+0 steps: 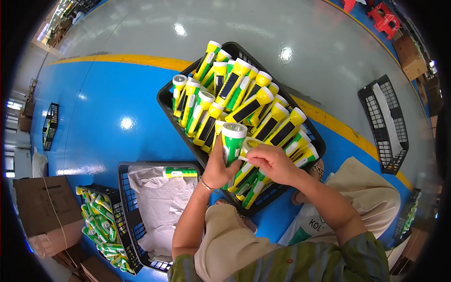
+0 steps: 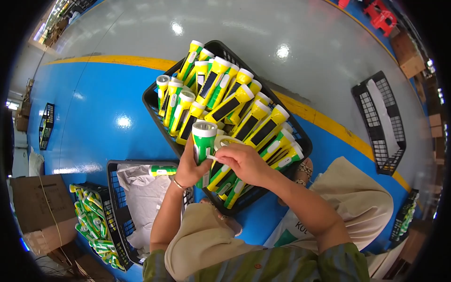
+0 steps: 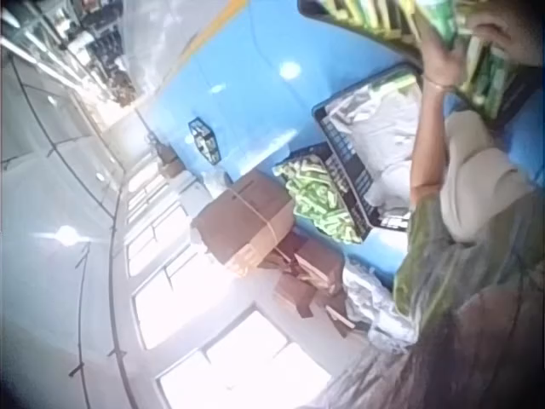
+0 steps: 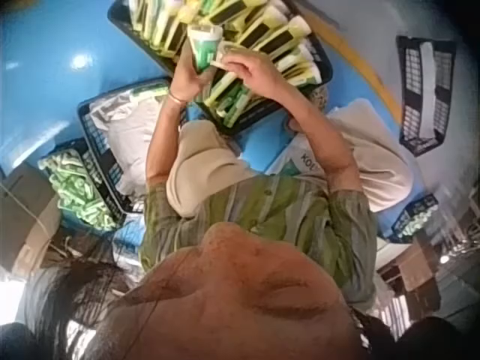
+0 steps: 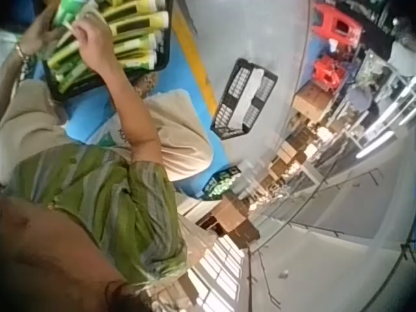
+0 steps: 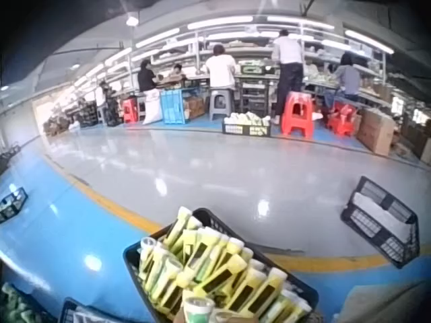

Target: Applying adhesive labels to the tops of plastic flashlights.

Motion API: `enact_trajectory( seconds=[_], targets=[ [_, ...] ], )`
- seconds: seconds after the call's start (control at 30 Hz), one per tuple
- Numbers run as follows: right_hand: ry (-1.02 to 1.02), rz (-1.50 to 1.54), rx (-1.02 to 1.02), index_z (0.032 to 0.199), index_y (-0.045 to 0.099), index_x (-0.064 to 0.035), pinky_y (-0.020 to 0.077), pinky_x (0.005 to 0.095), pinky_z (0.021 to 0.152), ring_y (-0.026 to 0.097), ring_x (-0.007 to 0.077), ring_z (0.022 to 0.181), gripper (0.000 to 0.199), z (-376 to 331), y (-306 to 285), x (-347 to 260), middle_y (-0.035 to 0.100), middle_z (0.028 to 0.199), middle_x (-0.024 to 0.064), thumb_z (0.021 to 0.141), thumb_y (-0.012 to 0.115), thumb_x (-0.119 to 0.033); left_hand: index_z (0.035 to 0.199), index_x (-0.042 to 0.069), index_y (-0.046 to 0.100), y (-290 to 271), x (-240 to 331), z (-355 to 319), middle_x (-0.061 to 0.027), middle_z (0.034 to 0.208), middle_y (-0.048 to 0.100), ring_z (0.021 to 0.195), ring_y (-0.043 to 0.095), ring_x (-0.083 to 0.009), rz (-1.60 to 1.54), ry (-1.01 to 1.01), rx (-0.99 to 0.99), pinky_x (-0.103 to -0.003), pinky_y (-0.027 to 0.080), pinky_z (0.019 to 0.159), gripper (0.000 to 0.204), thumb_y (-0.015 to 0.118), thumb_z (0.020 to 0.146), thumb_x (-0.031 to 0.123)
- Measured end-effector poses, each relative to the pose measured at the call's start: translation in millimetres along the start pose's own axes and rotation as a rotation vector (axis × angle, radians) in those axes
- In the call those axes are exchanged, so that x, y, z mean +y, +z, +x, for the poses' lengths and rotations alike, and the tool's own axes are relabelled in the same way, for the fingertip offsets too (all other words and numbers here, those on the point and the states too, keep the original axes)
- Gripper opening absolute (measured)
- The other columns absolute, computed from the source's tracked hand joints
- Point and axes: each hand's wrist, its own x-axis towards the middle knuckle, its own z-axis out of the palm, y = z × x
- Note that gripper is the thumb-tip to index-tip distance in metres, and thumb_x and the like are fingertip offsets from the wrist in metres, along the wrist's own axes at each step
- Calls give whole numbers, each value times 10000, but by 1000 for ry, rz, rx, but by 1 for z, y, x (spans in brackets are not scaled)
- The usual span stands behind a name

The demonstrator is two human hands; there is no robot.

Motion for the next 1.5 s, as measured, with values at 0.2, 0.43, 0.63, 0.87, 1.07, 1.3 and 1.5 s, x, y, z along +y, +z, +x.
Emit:
enact_trajectory(
  seconds=[0.2,0.43,0.63,0.87,1.07,1.3,1.5],
  targets=[
    [50,-18,21,868,585,-33,447,294,573,584,237,662,62,-7,9,4,585,748,106,809,589,-12,1352,-46,180,14,4,-6,-201,1155,406,1071,439,-344,235,194,44,-363,334,951,780,604,698,-13],
    [172,-78,57,852,595,-42,459,331,562,600,270,655,85,-5,13,-2,602,725,115,785,630,-81,1297,-51,318,17,0,-19,-175,1038,518,882,543,-257,194,186,138,-312,433,790,561,564,797,14],
    [162,-346,97,768,576,-60,455,386,540,594,298,636,153,-7,12,-11,590,659,108,762,663,-186,1226,-31,406,22,-2,-30,-68,945,559,784,521,-82,-131,12,175,-211,432,679,478,618,803,36],
    [206,-328,-35,829,589,-59,466,372,576,599,283,670,179,-12,16,-8,602,711,101,724,690,-164,1190,-33,401,18,-5,-35,-84,1020,561,898,547,-127,-255,-77,97,-250,452,770,481,645,776,-15],
    [186,-227,-187,817,570,-69,463,380,568,598,301,668,127,-5,26,-13,596,729,112,759,639,-158,1140,-33,422,0,-26,-50,-89,1017,559,914,543,-139,-251,-131,183,-282,455,781,459,648,741,-44],
    [53,-222,-283,779,544,-104,436,426,523,576,325,621,53,-41,69,-24,555,661,119,763,573,-146,894,-36,591,-141,-158,-140,-148,786,638,668,611,-234,481,-484,1236,-373,494,628,324,667,736,236],
    [115,-265,-8,810,577,-78,449,376,559,568,309,653,65,-31,28,5,571,701,102,779,624,-112,1251,-61,378,-123,-189,-140,-241,1195,455,1110,417,-397,1200,-676,1055,-462,328,949,805,710,685,404]
  ],
)
